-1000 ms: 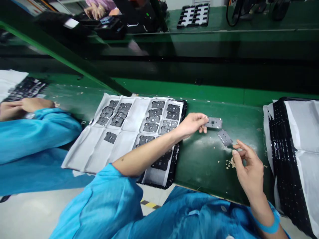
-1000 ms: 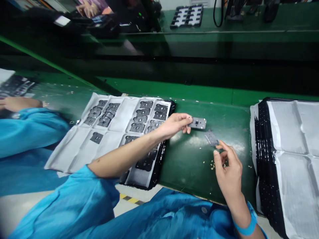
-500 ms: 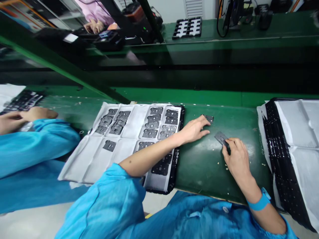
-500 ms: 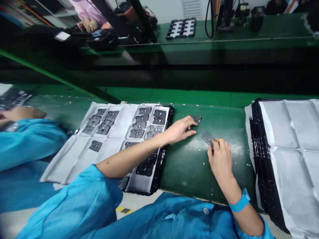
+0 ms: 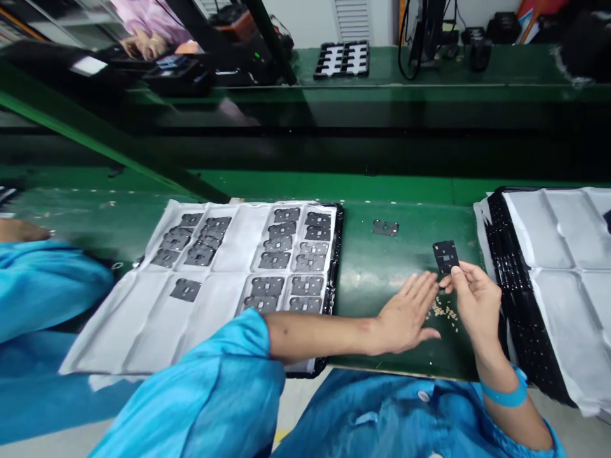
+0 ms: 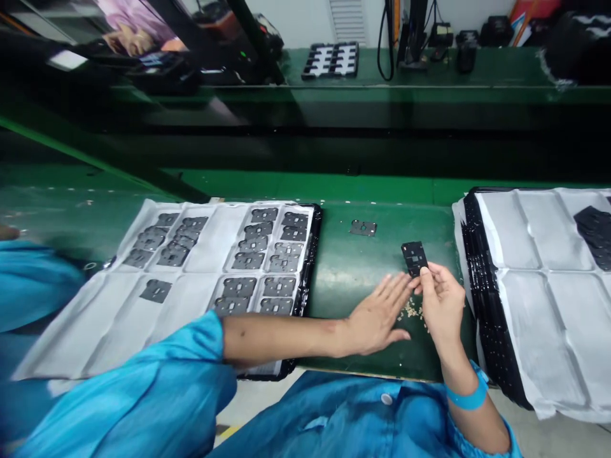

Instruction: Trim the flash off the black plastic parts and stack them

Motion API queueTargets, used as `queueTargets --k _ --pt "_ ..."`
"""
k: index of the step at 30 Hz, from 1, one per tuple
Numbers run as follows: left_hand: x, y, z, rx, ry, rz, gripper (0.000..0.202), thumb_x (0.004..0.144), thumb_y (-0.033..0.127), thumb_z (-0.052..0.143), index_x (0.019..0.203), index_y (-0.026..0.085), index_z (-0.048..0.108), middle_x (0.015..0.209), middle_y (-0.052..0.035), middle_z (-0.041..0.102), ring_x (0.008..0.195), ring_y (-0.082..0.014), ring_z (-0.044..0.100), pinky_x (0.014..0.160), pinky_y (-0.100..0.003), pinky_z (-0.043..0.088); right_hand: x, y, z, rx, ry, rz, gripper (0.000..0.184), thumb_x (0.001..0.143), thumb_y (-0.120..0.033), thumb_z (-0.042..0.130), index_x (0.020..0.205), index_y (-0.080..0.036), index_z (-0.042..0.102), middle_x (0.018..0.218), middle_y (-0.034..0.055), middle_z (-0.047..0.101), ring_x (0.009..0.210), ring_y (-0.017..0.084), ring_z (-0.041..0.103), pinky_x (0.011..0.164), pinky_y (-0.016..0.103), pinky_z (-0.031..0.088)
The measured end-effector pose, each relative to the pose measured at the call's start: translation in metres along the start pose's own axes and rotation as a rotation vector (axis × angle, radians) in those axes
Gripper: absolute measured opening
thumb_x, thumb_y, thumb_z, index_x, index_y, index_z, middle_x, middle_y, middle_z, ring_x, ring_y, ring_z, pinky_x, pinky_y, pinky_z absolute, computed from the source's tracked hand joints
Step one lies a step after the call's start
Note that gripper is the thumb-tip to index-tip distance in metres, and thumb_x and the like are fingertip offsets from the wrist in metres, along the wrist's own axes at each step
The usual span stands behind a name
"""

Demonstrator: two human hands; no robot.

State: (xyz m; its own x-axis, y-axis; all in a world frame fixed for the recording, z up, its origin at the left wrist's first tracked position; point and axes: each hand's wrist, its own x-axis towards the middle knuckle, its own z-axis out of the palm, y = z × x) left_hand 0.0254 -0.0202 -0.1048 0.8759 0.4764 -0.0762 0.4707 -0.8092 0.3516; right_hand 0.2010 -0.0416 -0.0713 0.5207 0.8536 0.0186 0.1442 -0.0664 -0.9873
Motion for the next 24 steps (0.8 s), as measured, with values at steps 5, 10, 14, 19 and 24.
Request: queueTargets --k 5,10,14,19,24 --pt "0.007 -0.005 -0.029 -0.348 0.062 0.002 0.069 0.111 0.039 0.053 0.166 0.002 0.035 0.178 -0.03 0.03 0.17 -0.0375 0.026 0.137 -0.056 0.031 -0.008 -0.023 -0.01 0.114 0.015 0.107 0.042 0.088 -0.052 0.086 0.106 -0.017 0.073 0.07 0.0033 0.078 0.056 0.018 0.07 0.058 0.03 0.059" --pt "0.001 -0.022 -0.074 -0.745 0.306 -0.065 0.051 0.106 0.047 0.065 0.146 0.015 0.057 0.146 -0.0202 0.061 0.135 -0.0295 0.062 0.115 -0.047 0.055 -0.02 -0.032 -0.004 0.13 -0.004 0.121 0.037 0.092 -0.053 0.083 0.1 -0.018 0.072 0.069 0.0031 0.079 0.054 0.017 0.069 0.057 0.029 0.059" --pt "0.013 -0.02 -0.095 -0.877 0.408 -0.079 0.025 0.108 0.04 0.061 0.108 0.016 0.07 0.117 -0.012 0.069 0.11 -0.0228 0.067 0.097 -0.035 0.057 -0.026 -0.033 0.003 0.043 -0.161 0.036 0.037 0.096 -0.056 0.078 0.091 -0.019 0.075 0.075 0.0044 0.077 0.066 0.02 0.073 0.062 0.031 0.06" --pt "0.016 -0.018 -0.12 -0.683 0.126 -0.036 0.022 0.111 0.028 0.05 0.096 0.019 0.063 0.086 -0.0048 0.069 0.076 -0.0186 0.063 0.072 -0.03 0.047 -0.021 -0.041 -0.008 -0.119 -0.105 -0.122 0.036 0.101 -0.045 0.074 0.129 -0.023 0.076 0.127 0.0125 0.078 0.089 0.021 0.073 0.077 0.035 0.062" --pt "0.014 -0.013 -0.129 -0.767 0.064 -0.077 0.01 0.105 0.023 0.057 0.098 0.019 0.063 0.081 -0.0023 0.071 0.068 -0.0156 0.065 0.065 -0.026 0.044 -0.017 -0.051 -0.009 -0.074 -0.199 -0.17 0.021 0.106 -0.038 0.068 0.108 -0.023 0.082 0.107 0.0084 0.08 0.089 0.021 0.073 0.078 0.033 0.061"
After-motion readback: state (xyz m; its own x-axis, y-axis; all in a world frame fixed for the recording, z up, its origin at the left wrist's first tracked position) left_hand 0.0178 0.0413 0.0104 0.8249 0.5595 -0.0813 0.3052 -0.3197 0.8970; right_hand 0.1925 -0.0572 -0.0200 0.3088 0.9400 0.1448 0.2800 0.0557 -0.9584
